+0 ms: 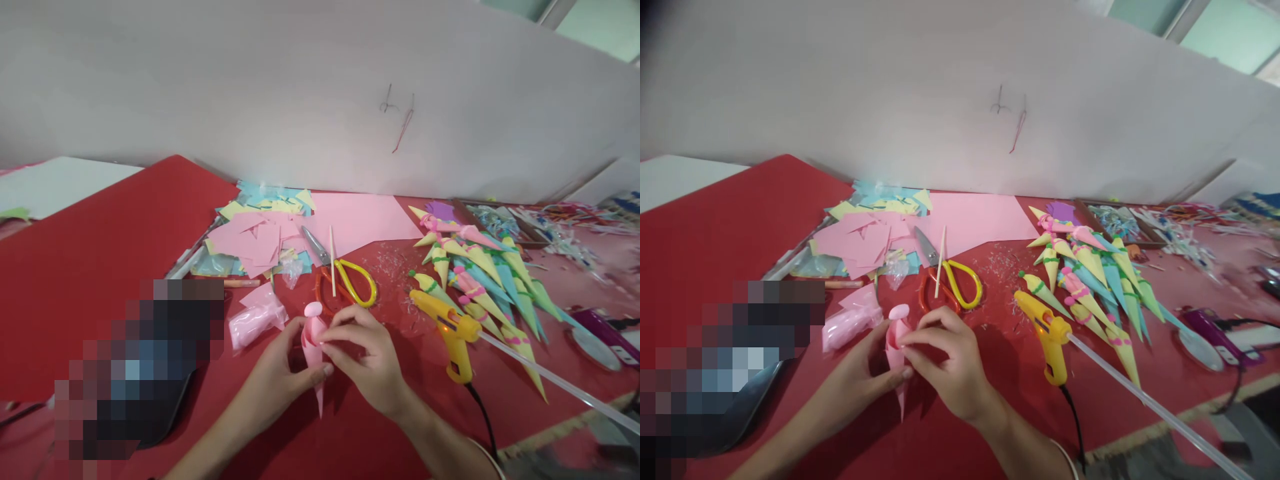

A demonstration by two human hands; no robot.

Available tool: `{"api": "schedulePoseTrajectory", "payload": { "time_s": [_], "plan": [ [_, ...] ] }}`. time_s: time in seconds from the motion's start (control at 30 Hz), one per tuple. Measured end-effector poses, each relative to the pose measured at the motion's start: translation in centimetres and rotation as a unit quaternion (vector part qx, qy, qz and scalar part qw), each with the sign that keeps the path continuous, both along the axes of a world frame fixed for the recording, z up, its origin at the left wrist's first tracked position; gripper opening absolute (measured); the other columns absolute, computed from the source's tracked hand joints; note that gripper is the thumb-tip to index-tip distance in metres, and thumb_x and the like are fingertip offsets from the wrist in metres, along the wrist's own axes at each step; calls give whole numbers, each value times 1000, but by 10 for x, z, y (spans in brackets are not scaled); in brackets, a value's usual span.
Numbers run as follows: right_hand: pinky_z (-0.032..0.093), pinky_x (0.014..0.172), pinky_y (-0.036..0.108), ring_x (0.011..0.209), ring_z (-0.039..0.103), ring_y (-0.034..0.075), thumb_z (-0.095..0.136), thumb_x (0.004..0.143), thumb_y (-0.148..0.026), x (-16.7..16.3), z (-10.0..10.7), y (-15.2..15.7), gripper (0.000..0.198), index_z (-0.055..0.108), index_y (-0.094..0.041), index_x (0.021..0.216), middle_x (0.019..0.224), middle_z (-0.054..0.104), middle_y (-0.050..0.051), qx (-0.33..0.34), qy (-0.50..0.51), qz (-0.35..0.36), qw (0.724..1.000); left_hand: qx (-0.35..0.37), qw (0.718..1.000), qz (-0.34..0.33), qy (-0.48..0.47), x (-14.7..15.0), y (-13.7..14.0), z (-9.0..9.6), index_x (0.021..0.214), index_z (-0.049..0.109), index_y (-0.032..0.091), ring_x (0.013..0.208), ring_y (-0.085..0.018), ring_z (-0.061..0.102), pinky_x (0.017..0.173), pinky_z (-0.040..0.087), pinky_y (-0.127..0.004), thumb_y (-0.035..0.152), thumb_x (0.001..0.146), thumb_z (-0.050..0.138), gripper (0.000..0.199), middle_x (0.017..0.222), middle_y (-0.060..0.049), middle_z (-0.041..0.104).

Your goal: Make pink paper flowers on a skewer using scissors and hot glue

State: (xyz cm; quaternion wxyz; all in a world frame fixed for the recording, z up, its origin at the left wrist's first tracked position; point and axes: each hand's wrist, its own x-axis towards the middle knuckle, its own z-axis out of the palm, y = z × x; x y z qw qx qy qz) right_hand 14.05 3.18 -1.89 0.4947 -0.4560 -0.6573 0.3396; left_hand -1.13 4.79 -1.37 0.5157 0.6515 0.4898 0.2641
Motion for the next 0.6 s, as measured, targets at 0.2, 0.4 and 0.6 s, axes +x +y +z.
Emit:
{"api": "schedulePoseTrajectory", "payload": {
  "time_s": [0.2, 0.4, 0.6],
  "plan": [
    [45, 69, 27, 77, 56, 15, 55, 79, -22, 1, 0, 0, 18, 68, -30, 90, 84, 57, 2, -7, -12, 25, 1000, 23, 1000, 11, 3, 0, 1, 0, 93, 53, 22, 88, -20, 59, 75, 49, -32, 29, 67, 59, 28, 94, -2, 64],
    [45, 68, 26, 75, 57, 14, 53, 81, -20, -1, 2, 1, 17, 66, -26, 91, 80, 61, 2, -27, -5, 49, 998, 53, 998, 20, 41, -2, 2, -4, 93, 53, 21, 85, -20, 60, 71, 49, -31, 30, 69, 58, 27, 90, -2, 65],
    [44, 67, 26, 73, 58, 14, 53, 81, -20, 1, 3, 0, 16, 67, -24, 89, 78, 63, 3, -36, -14, 51, 998, 70, 995, 7, 75, -6, 0, -4, 92, 51, 20, 81, -21, 59, 64, 48, -29, 32, 72, 55, 24, 86, -1, 64]
  ]
}}
